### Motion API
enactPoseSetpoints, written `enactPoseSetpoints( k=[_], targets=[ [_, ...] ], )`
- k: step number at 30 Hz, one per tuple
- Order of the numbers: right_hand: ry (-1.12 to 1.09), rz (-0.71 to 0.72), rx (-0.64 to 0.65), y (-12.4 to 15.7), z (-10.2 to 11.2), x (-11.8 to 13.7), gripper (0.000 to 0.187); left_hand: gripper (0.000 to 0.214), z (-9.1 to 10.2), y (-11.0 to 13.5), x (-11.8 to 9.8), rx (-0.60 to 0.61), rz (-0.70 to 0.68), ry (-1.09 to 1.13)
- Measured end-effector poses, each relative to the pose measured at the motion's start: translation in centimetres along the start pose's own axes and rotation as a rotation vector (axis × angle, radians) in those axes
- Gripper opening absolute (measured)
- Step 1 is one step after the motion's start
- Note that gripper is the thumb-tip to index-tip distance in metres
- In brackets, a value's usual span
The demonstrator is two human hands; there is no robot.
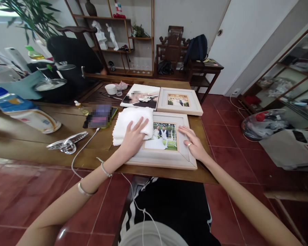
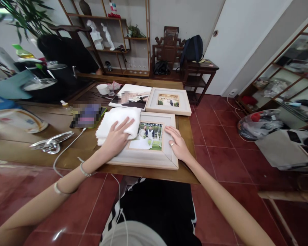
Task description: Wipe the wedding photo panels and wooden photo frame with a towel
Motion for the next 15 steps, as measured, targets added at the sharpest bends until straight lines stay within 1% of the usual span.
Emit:
enactPoseSetpoints(
  k=[3, 7, 10, 12, 14, 15],
  targets=[
    [0.002, -0.014, -0.015, -0.1, 0.0, -0.3, 0.065, 0.026, -0.4, 0.1, -0.3, 0.006, -0.004, 0.022],
    [0.029, -0.016, -0.011, -0.1, -0.1, -0.5, 0.066, 0.025, -0.5, 0.2, 0.3, -0.026, 0.044, 0.065],
    [0.046, -0.002, -0.003, -0.1, -0.1, -0.6, 0.067, 0.026, 0.2, 0.1, 1.3, -0.111, 0.08, 0.11],
    [0.051, 0.017, 0.005, -0.1, -0.1, -0.7, 0.067, 0.024, 1.1, 0.1, 2.0, -0.216, 0.128, 0.109],
    [0.052, 0.035, 0.013, 0.0, -0.1, -0.8, 0.067, 0.024, 1.8, -0.1, 2.2, -0.294, 0.148, 0.094],
    [0.051, 0.038, 0.016, 0.0, -0.1, -0.8, 0.067, 0.024, 1.9, -0.3, 2.0, -0.298, 0.135, 0.09]
  ],
)
Point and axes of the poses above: each hand's wrist, its own y-axis away from the middle knuckle, its own z-axis out of the back of the hand, x = y × z, the point moved 7 cm from there along -y, towards the middle knuckle, and after that the axes turned 7 degrees about -z, right-handed, at the moved point
